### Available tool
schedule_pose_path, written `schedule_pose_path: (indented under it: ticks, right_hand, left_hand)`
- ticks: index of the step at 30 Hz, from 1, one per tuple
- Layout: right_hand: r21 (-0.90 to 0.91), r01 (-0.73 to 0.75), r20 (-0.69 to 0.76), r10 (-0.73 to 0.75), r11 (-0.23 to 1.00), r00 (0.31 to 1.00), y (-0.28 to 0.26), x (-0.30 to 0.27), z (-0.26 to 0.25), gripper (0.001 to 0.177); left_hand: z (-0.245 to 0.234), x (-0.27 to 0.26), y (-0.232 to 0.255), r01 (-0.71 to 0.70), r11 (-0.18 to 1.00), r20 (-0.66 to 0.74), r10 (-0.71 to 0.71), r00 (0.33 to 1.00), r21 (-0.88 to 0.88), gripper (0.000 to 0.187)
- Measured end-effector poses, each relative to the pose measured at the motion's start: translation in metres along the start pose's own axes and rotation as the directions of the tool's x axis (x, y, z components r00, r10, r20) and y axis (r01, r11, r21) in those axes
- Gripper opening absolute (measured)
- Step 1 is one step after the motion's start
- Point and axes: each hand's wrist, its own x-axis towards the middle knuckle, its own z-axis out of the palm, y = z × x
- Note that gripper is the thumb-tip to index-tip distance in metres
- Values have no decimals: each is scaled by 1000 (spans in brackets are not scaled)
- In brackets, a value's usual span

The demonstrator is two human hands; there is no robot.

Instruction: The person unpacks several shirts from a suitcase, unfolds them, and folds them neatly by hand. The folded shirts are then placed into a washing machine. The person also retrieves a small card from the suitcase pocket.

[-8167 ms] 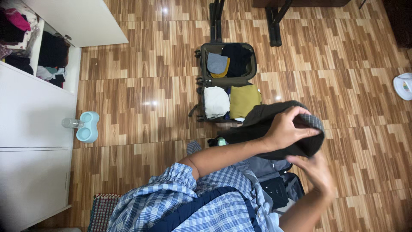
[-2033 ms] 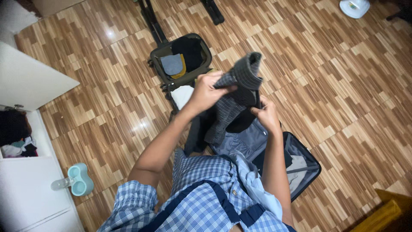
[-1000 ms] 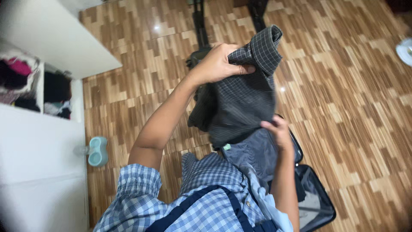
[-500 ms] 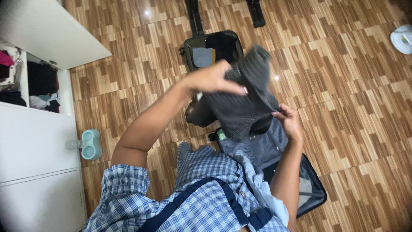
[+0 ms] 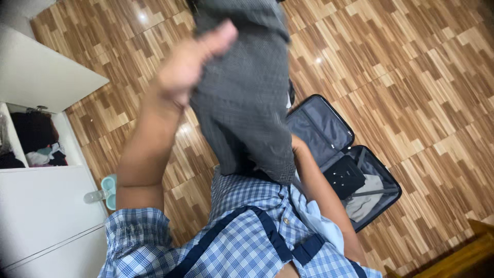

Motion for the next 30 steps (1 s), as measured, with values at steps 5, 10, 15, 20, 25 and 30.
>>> schedule_pose_path:
  ticks: [5, 10, 15, 20, 25, 30]
  right_hand:
    - [295, -264, 144, 230, 918, 962, 41, -11, 4, 36]
    - [190, -299, 180, 267, 935, 947, 50, -18, 7, 34]
    - [219, -392, 25, 396, 894, 918, 60, -32, 12, 29]
    - [-283, -459, -217, 410, 842, 886, 59, -52, 7, 27]
    - [-401, -92, 130, 156, 911, 979, 64, -57, 6, 28]
    - [-61, -199, -122, 191, 978, 974, 34, -24, -22, 28]
  left_hand:
    - [-82, 36, -17, -61, 838, 33, 94, 995, -542, 30]
    - [-140, 39, -57, -28, 786, -41, 4, 999, -617, 25]
    - [-183, 30, -103, 150, 953, -274, -223, 935, -264, 48]
    - [-165, 2, -213, 630, 468, -469, -424, 775, 619, 72]
    - [-61, -69, -283, -5, 977, 328, -66, 943, 211, 108]
    - [15, -120, -293, 347, 889, 107, -330, 938, -298, 101]
